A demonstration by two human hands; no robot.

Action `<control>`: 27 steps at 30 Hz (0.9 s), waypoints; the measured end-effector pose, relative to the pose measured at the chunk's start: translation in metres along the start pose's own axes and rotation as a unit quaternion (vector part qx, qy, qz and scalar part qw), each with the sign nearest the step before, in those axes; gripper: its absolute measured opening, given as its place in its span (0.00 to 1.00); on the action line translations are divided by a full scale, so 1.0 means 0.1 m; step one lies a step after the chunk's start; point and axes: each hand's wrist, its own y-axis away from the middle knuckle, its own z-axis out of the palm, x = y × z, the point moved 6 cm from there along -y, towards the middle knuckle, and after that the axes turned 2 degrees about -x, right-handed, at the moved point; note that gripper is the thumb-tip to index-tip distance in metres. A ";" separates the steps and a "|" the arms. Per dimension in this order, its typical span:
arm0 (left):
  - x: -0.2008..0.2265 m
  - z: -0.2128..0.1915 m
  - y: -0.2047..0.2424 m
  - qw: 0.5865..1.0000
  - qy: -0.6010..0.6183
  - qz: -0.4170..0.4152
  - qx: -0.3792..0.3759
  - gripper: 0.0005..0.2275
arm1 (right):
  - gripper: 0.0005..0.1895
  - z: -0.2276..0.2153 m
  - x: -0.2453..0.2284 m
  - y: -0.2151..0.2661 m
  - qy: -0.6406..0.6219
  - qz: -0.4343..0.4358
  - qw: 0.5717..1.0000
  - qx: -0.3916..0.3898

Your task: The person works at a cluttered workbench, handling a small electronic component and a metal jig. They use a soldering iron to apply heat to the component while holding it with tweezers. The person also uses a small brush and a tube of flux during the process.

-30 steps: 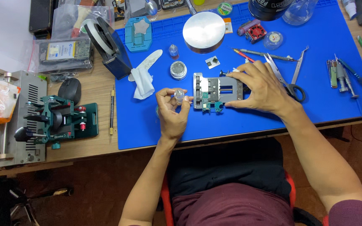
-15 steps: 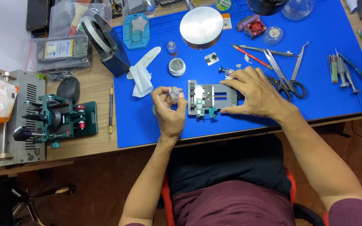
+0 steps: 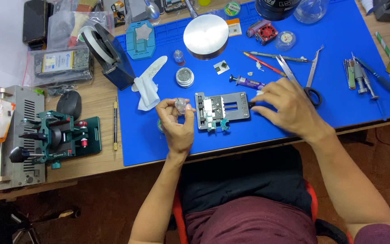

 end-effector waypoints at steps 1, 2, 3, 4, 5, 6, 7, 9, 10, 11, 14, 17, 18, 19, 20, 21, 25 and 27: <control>-0.01 0.01 -0.01 1.000 0.001 0.000 -0.002 0.14 | 0.12 0.06 0.00 0.03 0.001 0.002 1.000 0.001; -0.01 0.01 0.00 1.000 -0.002 0.002 -0.001 0.14 | 0.10 0.12 0.00 0.06 0.006 0.001 1.000 0.017; -0.02 0.01 0.01 1.000 -0.004 0.005 0.000 0.14 | 0.09 0.17 -0.01 0.09 0.010 0.001 0.999 0.033; -0.02 0.01 0.01 1.000 -0.006 0.003 0.002 0.14 | 0.09 0.17 -0.02 0.09 0.008 0.000 0.999 0.031; -0.02 0.02 0.01 1.000 -0.003 0.003 -0.001 0.14 | 0.09 0.17 -0.02 0.10 0.016 0.004 0.999 0.034; -0.02 0.02 0.01 1.000 0.000 0.002 -0.004 0.15 | 0.10 0.17 -0.02 0.10 0.024 0.007 0.999 0.037; -0.01 0.01 0.00 1.000 -0.002 0.001 -0.001 0.15 | 0.10 0.13 -0.05 0.06 0.022 0.005 0.999 0.036; 0.02 0.03 0.00 1.000 0.007 0.000 -0.014 0.14 | 0.11 0.03 -0.13 0.01 0.022 0.003 0.998 0.052; 0.01 0.02 0.00 1.000 0.005 0.000 -0.012 0.14 | 0.11 0.06 -0.10 0.01 0.020 0.001 0.998 0.051; 0.01 0.02 -0.01 1.000 0.009 0.000 -0.013 0.14 | 0.12 0.05 -0.06 0.02 -0.016 0.011 0.997 0.075; -0.02 0.03 0.00 1.000 0.013 -0.002 -0.014 0.15 | 0.16 0.16 0.05 0.08 -0.099 0.054 0.987 0.115; -0.02 0.02 0.00 1.000 0.016 -0.003 -0.020 0.15 | 0.18 0.31 0.06 0.06 -0.138 0.099 0.976 0.138; -0.01 0.03 0.00 1.000 0.017 -0.003 -0.023 0.15 | 0.16 0.35 0.05 0.03 -0.131 0.110 0.975 0.142; -0.01 0.03 -0.01 1.000 0.016 -0.004 -0.023 0.15 | 0.16 0.26 -0.07 -0.05 -0.132 0.110 0.975 0.141; -0.01 0.04 0.00 1.000 0.016 -0.006 -0.025 0.15 | 0.12 0.19 -0.20 -0.13 -0.172 0.102 0.972 0.124; -0.01 0.04 0.00 0.999 0.015 -0.009 -0.028 0.15 | 0.09 0.13 -0.33 -0.21 -0.213 0.094 0.967 0.107; -0.01 0.04 0.00 0.999 0.015 -0.006 -0.029 0.15 | 0.03 -0.03 -0.67 -0.45 -0.242 0.014 0.968 0.068; 0.01 0.04 0.00 0.999 0.018 -0.007 -0.029 0.15 | 0.05 -0.02 -0.82 -0.52 -0.244 -0.026 0.969 0.031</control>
